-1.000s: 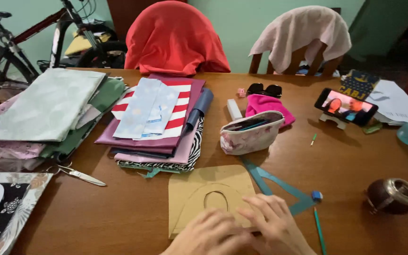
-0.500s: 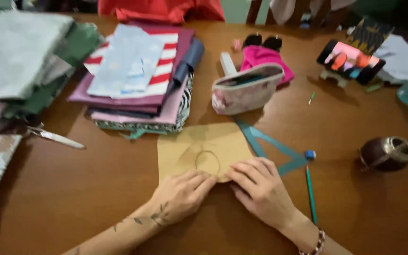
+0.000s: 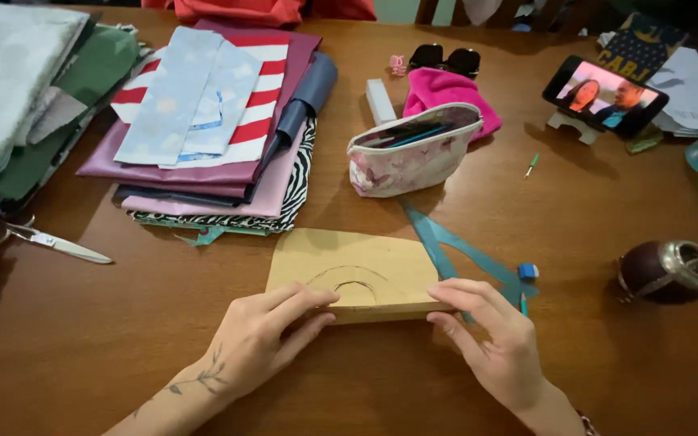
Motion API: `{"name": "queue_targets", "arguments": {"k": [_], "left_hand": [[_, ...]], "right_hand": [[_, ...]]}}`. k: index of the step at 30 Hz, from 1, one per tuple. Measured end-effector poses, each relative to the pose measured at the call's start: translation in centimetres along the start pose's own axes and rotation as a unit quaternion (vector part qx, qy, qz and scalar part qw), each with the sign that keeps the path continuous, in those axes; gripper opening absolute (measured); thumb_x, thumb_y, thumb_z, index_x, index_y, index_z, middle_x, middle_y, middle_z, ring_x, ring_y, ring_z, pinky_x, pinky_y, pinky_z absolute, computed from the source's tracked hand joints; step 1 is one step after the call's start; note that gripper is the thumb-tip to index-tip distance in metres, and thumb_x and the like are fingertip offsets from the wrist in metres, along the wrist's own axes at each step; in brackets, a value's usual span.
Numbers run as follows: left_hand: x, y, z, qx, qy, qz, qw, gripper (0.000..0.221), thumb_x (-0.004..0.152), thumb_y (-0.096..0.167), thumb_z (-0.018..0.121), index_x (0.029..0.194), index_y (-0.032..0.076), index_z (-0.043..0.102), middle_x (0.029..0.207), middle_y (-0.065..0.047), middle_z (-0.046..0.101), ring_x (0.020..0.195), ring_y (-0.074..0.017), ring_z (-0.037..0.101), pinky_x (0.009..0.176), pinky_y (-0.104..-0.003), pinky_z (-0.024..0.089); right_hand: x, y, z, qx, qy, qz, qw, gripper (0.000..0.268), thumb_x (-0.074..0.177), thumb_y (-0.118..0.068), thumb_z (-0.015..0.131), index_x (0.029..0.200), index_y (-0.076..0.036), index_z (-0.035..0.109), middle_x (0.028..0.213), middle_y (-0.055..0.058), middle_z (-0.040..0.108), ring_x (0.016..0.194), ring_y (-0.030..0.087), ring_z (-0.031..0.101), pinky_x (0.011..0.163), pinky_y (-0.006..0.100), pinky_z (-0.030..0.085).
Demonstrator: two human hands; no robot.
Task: Tracing a cardboard template onto fabric using a pencil on a work table
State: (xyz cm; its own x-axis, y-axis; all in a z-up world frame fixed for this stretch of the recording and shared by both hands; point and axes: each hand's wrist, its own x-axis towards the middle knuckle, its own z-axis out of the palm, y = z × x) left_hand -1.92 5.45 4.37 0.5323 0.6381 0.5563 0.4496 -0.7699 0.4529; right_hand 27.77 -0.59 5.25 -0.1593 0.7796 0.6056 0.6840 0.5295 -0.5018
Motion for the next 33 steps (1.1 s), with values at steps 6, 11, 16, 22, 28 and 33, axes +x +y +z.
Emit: {"name": "queue_targets", "arguments": {"k": [6, 11, 16, 22, 28, 33], "left_hand": [[-0.1, -0.3, -0.4, -0.077, -0.068, -0.091, 0.991, 0.022, 0.096, 0.034, 0.068, 0.114, 0.021, 0.072, 0.096, 0.005, 0.077, 0.071, -0.0134, 0.072, 0.065, -0.026, 0.057], [0.2, -0.7, -1.1, -0.031, -0.124, -0.109, 0.986, 0.049, 0.081, 0.059, 0.079, 0.112, 0.022, 0.071, 0.110, 0.000, 0.071, 0.094, -0.0210, 0.071, 0.082, -0.035, 0.056], [0.3, 0.2, -1.5, 0.091, -0.291, -0.226, 0.925, 0.115, 0.053, 0.064, 0.104, 0.144, 0.023, 0.046, 0.130, -0.009, 0.045, 0.106, -0.0327, 0.052, 0.087, -0.052, 0.050], [1.2, 0.0, -3.0, -0.041, -0.343, -0.354, 0.869, 0.126, 0.052, 0.049, 0.097, 0.156, 0.040, 0.028, 0.130, -0.002, 0.050, 0.125, -0.0263, 0.055, 0.103, -0.044, 0.044], [1.9, 1.4, -4.6, -0.296, -0.234, -0.239, 0.894, 0.097, 0.075, 0.016, 0.086, 0.158, 0.021, 0.035, 0.083, 0.001, 0.068, 0.078, -0.0139, 0.067, 0.084, -0.027, 0.058], [2.6, 3.0, -6.9, -0.440, -0.170, -0.225, 0.852, 0.056, 0.086, 0.005, 0.081, 0.138, 0.013, 0.060, 0.088, -0.002, 0.062, 0.079, -0.0103, 0.059, 0.074, -0.026, 0.052]], "right_hand": [[-0.4, 0.3, -0.5, -0.007, -0.060, -0.013, 0.998, 0.031, 0.091, -0.020, 0.071, 0.120, -0.009, 0.072, 0.122, 0.007, 0.071, 0.106, 0.017, 0.073, 0.100, 0.027, 0.056], [-0.7, 0.6, -0.9, -0.005, -0.122, 0.000, 0.993, 0.056, 0.090, -0.044, 0.066, 0.129, -0.004, 0.064, 0.117, 0.008, 0.072, 0.093, 0.014, 0.073, 0.088, 0.026, 0.056], [-1.5, 0.1, 0.5, -0.131, -0.154, 0.024, 0.979, 0.065, 0.071, -0.057, 0.088, 0.123, -0.023, 0.072, 0.110, -0.009, 0.077, 0.086, 0.012, 0.074, 0.076, 0.026, 0.055], [-1.5, -0.1, 0.7, -0.029, -0.198, 0.289, 0.936, 0.064, 0.060, -0.036, 0.103, 0.120, -0.034, 0.081, 0.103, -0.015, 0.081, 0.070, 0.002, 0.076, 0.072, 0.016, 0.060], [-7.1, 12.9, 1.0, 0.409, -0.228, 0.412, 0.781, 0.110, 0.051, -0.041, 0.062, 0.156, -0.016, 0.042, 0.158, 0.008, 0.054, 0.094, 0.024, 0.071, 0.079, 0.037, 0.053], [-3.0, 4.3, -1.7, 0.182, -0.209, 0.286, 0.917, 0.092, 0.044, -0.030, 0.107, 0.127, -0.020, 0.070, 0.127, 0.004, 0.086, 0.123, 0.012, 0.075, 0.109, 0.032, 0.044]]}}
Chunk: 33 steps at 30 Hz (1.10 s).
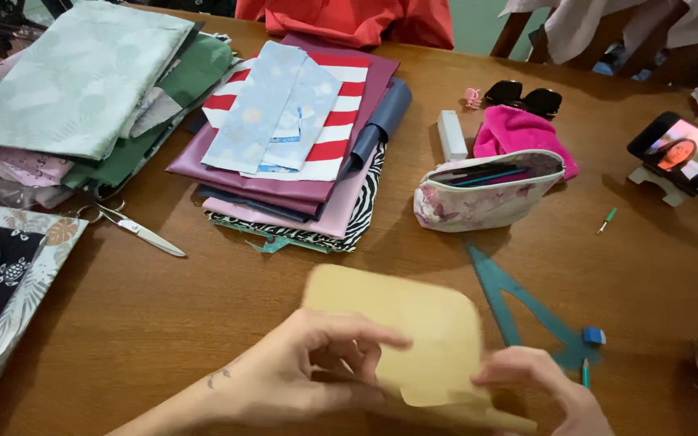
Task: Tracing a cardboard template onto fabric using a pencil on a work table
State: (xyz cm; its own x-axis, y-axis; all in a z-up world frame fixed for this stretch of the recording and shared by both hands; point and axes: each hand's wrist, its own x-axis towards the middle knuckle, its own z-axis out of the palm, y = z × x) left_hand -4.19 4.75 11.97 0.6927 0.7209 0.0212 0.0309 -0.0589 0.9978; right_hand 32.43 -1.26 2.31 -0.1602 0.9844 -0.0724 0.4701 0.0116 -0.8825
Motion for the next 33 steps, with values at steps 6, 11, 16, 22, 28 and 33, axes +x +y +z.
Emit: {"name": "queue_targets", "arguments": {"k": [6, 11, 16, 22, 28, 33], "left_hand": [[-0.2, 2.9, -0.7, -0.222, 0.030, -0.015, 0.974, 0.054, 0.086, 0.025, 0.077, 0.132, -0.003, 0.067, 0.128, -0.010, 0.073, 0.113, -0.0155, 0.068, 0.099, -0.031, 0.058], [0.3, 0.8, -0.7, -0.162, 0.074, -0.121, 0.976, 0.048, 0.076, 0.018, 0.082, 0.120, -0.001, 0.077, 0.112, -0.009, 0.083, 0.096, -0.0132, 0.075, 0.082, -0.028, 0.063], [0.9, -0.7, -1.4, -0.020, 0.116, -0.198, 0.973, 0.018, 0.078, -0.002, 0.079, 0.095, 0.001, 0.076, 0.093, -0.004, 0.085, 0.082, -0.0085, 0.072, 0.069, -0.025, 0.058], [-0.1, -4.2, -1.4, 0.562, 0.109, -0.311, 0.759, 0.094, 0.075, 0.062, 0.084, 0.151, 0.037, 0.034, 0.124, 0.004, 0.063, 0.111, -0.0287, 0.068, 0.080, -0.055, 0.059], [-0.8, -9.1, 3.6, 0.530, 0.079, 0.251, 0.807, 0.049, 0.099, 0.015, 0.057, 0.146, 0.002, 0.051, 0.151, -0.022, 0.049, 0.143, -0.0387, 0.045, 0.114, -0.052, 0.040], [-2.5, -12.1, 4.8, 0.701, 0.045, 0.253, 0.665, 0.094, 0.089, 0.085, 0.048, 0.164, 0.030, 0.029, 0.171, -0.018, 0.020, 0.161, -0.0339, 0.014, 0.126, -0.057, 0.012]], "right_hand": [[-2.2, -2.3, 3.0, -0.111, 0.237, 0.096, 0.960, 0.024, 0.057, -0.011, 0.096, 0.074, -0.016, 0.079, 0.055, -0.001, 0.070, 0.062, 0.006, 0.055, 0.063, 0.021, 0.043], [0.0, -8.3, 3.2, 0.219, 0.242, 0.271, 0.906, 0.051, 0.083, 0.016, 0.065, 0.134, 0.009, 0.068, 0.125, 0.024, 0.078, 0.108, 0.035, 0.071, 0.097, 0.044, 0.055], [0.4, -8.2, 3.1, 0.290, 0.113, 0.325, 0.893, 0.024, 0.094, 0.004, 0.068, 0.116, 0.004, 0.060, 0.093, 0.039, 0.083, 0.076, 0.043, 0.070, 0.063, 0.048, 0.051], [0.6, -2.6, 3.3, -0.263, 0.164, 0.036, 0.950, 0.047, 0.081, -0.034, 0.081, 0.126, -0.030, 0.065, 0.066, -0.011, 0.080, 0.047, 0.008, 0.068, 0.059, 0.023, 0.057], [1.2, -2.6, 1.3, -0.496, 0.152, -0.169, 0.838, 0.065, 0.092, -0.057, 0.058, 0.149, -0.025, 0.052, 0.158, 0.004, 0.048, 0.146, 0.029, 0.041, 0.118, 0.055, 0.026], [1.1, 2.7, -0.2, -0.552, 0.131, -0.113, 0.816, 0.076, 0.094, -0.073, 0.040, 0.160, -0.036, 0.035, 0.169, 0.005, 0.028, 0.153, 0.029, 0.025, 0.121, 0.062, 0.006]]}}
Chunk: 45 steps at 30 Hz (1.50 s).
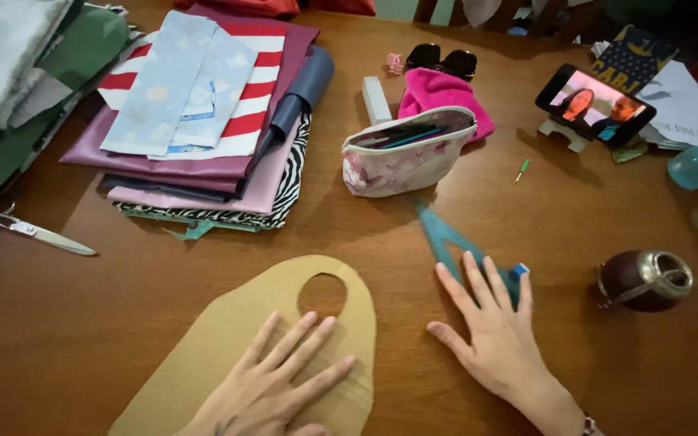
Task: Tracing a cardboard template onto fabric using a pencil on a work table
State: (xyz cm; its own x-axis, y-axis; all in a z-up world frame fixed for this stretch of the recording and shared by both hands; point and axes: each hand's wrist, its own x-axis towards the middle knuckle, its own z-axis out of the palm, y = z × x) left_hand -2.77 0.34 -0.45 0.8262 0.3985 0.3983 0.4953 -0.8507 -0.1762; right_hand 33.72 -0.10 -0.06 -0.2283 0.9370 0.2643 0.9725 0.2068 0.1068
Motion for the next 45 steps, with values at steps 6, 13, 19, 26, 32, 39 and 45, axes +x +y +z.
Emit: {"name": "queue_targets", "arguments": {"k": [6, 13, 19, 26, 32, 39, 45], "left_hand": [[-4.9, -1.5, -0.3, 0.082, 0.013, -0.102, 0.991, 0.071, 0.096, 0.051, 0.035, 0.164, 0.030, 0.028, 0.171, -0.016, 0.023, 0.159, -0.0297, 0.022, 0.126, -0.053, 0.018], [-11.2, -5.6, -4.2, 0.127, -0.065, -0.194, 0.971, 0.105, 0.076, 0.085, 0.050, 0.164, 0.035, 0.021, 0.177, -0.012, 0.009, 0.164, -0.0240, 0.008, 0.126, -0.048, 0.012], [-6.7, -10.0, -8.6, -0.025, -0.019, -0.210, 0.977, 0.044, 0.085, 0.039, 0.073, 0.122, 0.016, 0.066, 0.141, -0.022, 0.056, 0.134, -0.0423, 0.050, 0.113, -0.059, 0.036], [3.8, -19.2, -1.5, -0.045, 0.095, -0.252, 0.962, 0.045, 0.090, 0.045, 0.071, 0.127, 0.019, 0.065, 0.128, -0.012, 0.061, 0.122, -0.0340, 0.064, 0.103, -0.046, 0.049], [6.2, -22.4, 4.6, -0.079, 0.011, -0.376, 0.923, 0.084, 0.081, 0.060, 0.075, 0.153, 0.030, 0.043, 0.143, -0.013, 0.054, 0.133, -0.0345, 0.056, 0.115, -0.052, 0.036], [7.7, -22.3, 3.1, 0.019, -0.060, -0.293, 0.954, 0.063, 0.095, 0.017, 0.061, 0.153, 0.034, 0.042, 0.148, -0.019, 0.047, 0.131, -0.0466, 0.055, 0.100, -0.062, 0.052], [9.6, -24.6, -1.6, 0.022, -0.074, -0.299, 0.951, 0.055, 0.098, 0.007, 0.057, 0.149, 0.028, 0.048, 0.127, -0.022, 0.061, 0.102, -0.0390, 0.073, 0.077, -0.053, 0.064]], "right_hand": [[1.9, 5.8, 1.7, 0.044, -0.066, 0.035, 0.996, 0.079, 0.092, -0.070, 0.042, 0.162, -0.036, 0.028, 0.171, 0.008, 0.018, 0.155, 0.030, 0.016, 0.120, 0.059, 0.003], [5.0, 7.2, 2.5, -0.041, 0.014, 0.027, 0.999, 0.088, 0.088, -0.069, 0.040, 0.163, -0.022, 0.033, 0.166, 0.028, 0.029, 0.155, 0.044, 0.026, 0.115, 0.076, 0.018], [12.3, -6.5, -4.3, 0.332, 0.044, -0.113, 0.936, 0.039, 0.093, -0.021, 0.066, 0.131, -0.012, 0.067, 0.139, 0.008, 0.065, 0.129, 0.020, 0.062, 0.117, 0.035, 0.039], [26.2, -15.1, 2.4, 0.698, -0.078, 0.066, 0.708, 0.080, 0.088, -0.013, 0.079, 0.153, 0.007, 0.037, 0.152, 0.040, 0.039, 0.138, 0.049, 0.048, 0.112, 0.054, 0.045], [30.3, -16.4, 8.4, 0.805, -0.025, 0.255, 0.536, 0.049, 0.088, -0.002, 0.071, 0.136, -0.006, 0.060, 0.118, 0.003, 0.066, 0.100, 0.017, 0.066, 0.088, 0.034, 0.058], [34.4, -15.9, 14.3, 0.688, -0.099, 0.177, 0.697, 0.025, 0.101, -0.024, 0.061, 0.105, -0.002, 0.072, 0.084, 0.014, 0.068, 0.070, 0.018, 0.062, 0.058, 0.034, 0.054], [36.1, -12.9, 9.6, 0.541, -0.032, 0.043, 0.839, 0.050, 0.108, -0.036, 0.034, 0.127, -0.005, 0.068, 0.131, 0.028, 0.063, 0.134, 0.042, 0.054, 0.118, 0.050, 0.036]]}}
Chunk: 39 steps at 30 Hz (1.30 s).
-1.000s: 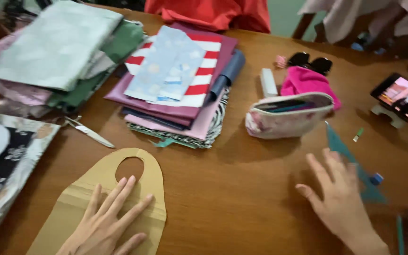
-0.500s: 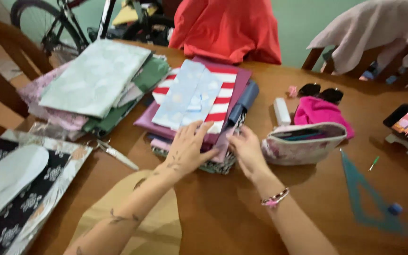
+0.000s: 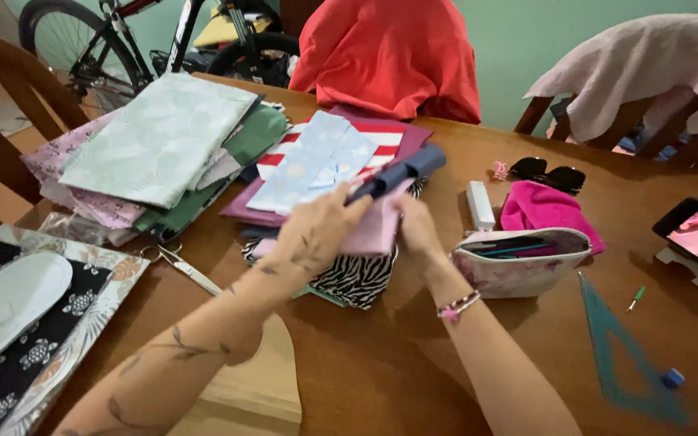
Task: Tracing a cardboard template onto fabric using a pencil on a work table
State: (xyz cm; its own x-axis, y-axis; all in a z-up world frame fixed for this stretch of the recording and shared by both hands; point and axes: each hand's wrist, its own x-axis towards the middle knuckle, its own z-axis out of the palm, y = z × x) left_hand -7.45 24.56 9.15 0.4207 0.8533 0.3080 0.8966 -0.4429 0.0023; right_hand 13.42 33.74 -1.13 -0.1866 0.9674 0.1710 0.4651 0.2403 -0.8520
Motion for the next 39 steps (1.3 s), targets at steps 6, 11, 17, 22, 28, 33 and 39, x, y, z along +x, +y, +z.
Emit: {"name": "queue_targets", "arguments": {"k": [6, 11, 17, 22, 28, 33, 39], "left_hand": [[-2.8, -1.4, 1.9, -0.016, 0.055, 0.005, 0.998, 0.027, 0.097, 0.021, 0.056, 0.120, 0.025, 0.070, 0.128, -0.009, 0.061, 0.105, -0.0351, 0.071, 0.076, -0.051, 0.063], [-6.5, 1.2, 2.2, -0.064, 0.003, 0.154, 0.986, 0.048, 0.090, 0.034, 0.059, 0.134, 0.016, 0.061, 0.152, -0.032, 0.040, 0.135, -0.0514, 0.041, 0.103, -0.067, 0.035], [-7.6, 0.3, 7.4, 0.053, 0.014, 0.213, 0.976, 0.068, 0.085, 0.025, 0.045, 0.153, 0.018, 0.044, 0.161, -0.014, 0.036, 0.158, -0.0427, 0.004, 0.113, -0.086, 0.007], [-4.8, 0.2, 8.2, 0.072, 0.008, 0.176, 0.982, 0.064, 0.097, 0.028, 0.039, 0.160, 0.016, 0.030, 0.165, -0.010, 0.030, 0.155, -0.0374, 0.018, 0.114, -0.076, 0.018], [-1.9, -0.9, 9.0, 0.040, -0.009, 0.171, 0.984, 0.046, 0.085, 0.016, 0.049, 0.128, 0.017, 0.065, 0.168, -0.011, 0.030, 0.157, -0.0370, 0.015, 0.117, -0.078, 0.013], [-0.8, -0.5, 8.7, 0.029, -0.016, 0.150, 0.988, 0.068, 0.094, 0.023, 0.047, 0.157, 0.045, 0.035, 0.162, -0.010, 0.035, 0.156, -0.0381, 0.013, 0.113, -0.078, 0.002], [-3.4, 2.7, 6.5, -0.013, 0.021, 0.150, 0.988, 0.054, 0.079, 0.024, 0.065, 0.131, 0.034, 0.063, 0.150, -0.014, 0.046, 0.152, -0.0372, 0.022, 0.114, -0.080, 0.003]], "right_hand": [[-5.1, -8.1, -10.4, 0.131, 0.168, 0.043, 0.976, 0.022, 0.096, -0.026, 0.048, 0.104, -0.012, 0.064, 0.106, 0.015, 0.061, 0.105, 0.029, 0.054, 0.096, 0.038, 0.039], [-13.2, -12.3, -18.2, 0.319, 0.313, 0.175, 0.877, 0.016, 0.083, -0.029, 0.070, 0.080, -0.020, 0.057, 0.082, -0.004, 0.056, 0.075, 0.010, 0.052, 0.071, 0.026, 0.042], [-27.7, 3.6, -20.9, -0.152, 0.130, -0.171, 0.965, 0.024, 0.098, -0.017, 0.057, 0.114, -0.012, 0.074, 0.137, 0.014, 0.069, 0.119, 0.020, 0.064, 0.110, 0.034, 0.042], [-31.1, -5.7, -15.4, 0.292, 0.067, 0.359, 0.884, 0.043, 0.091, -0.007, 0.056, 0.124, 0.013, 0.076, 0.094, 0.028, 0.077, 0.069, 0.032, 0.063, 0.058, 0.039, 0.043], [-35.9, -0.1, -15.8, 0.221, -0.072, 0.303, 0.924, 0.049, 0.085, -0.016, 0.072, 0.130, 0.003, 0.077, 0.124, 0.010, 0.084, 0.107, 0.018, 0.072, 0.093, 0.036, 0.056], [-36.5, -3.8, -17.2, 0.198, -0.244, 0.359, 0.879, 0.039, 0.091, -0.023, 0.072, 0.124, -0.003, 0.078, 0.100, 0.005, 0.073, 0.079, 0.013, 0.065, 0.066, 0.027, 0.051], [-35.2, -2.1, -19.8, -0.128, -0.149, 0.335, 0.921, 0.022, 0.090, -0.026, 0.083, 0.094, -0.016, 0.063, 0.071, 0.003, 0.076, 0.056, 0.016, 0.071, 0.057, 0.028, 0.049]]}}
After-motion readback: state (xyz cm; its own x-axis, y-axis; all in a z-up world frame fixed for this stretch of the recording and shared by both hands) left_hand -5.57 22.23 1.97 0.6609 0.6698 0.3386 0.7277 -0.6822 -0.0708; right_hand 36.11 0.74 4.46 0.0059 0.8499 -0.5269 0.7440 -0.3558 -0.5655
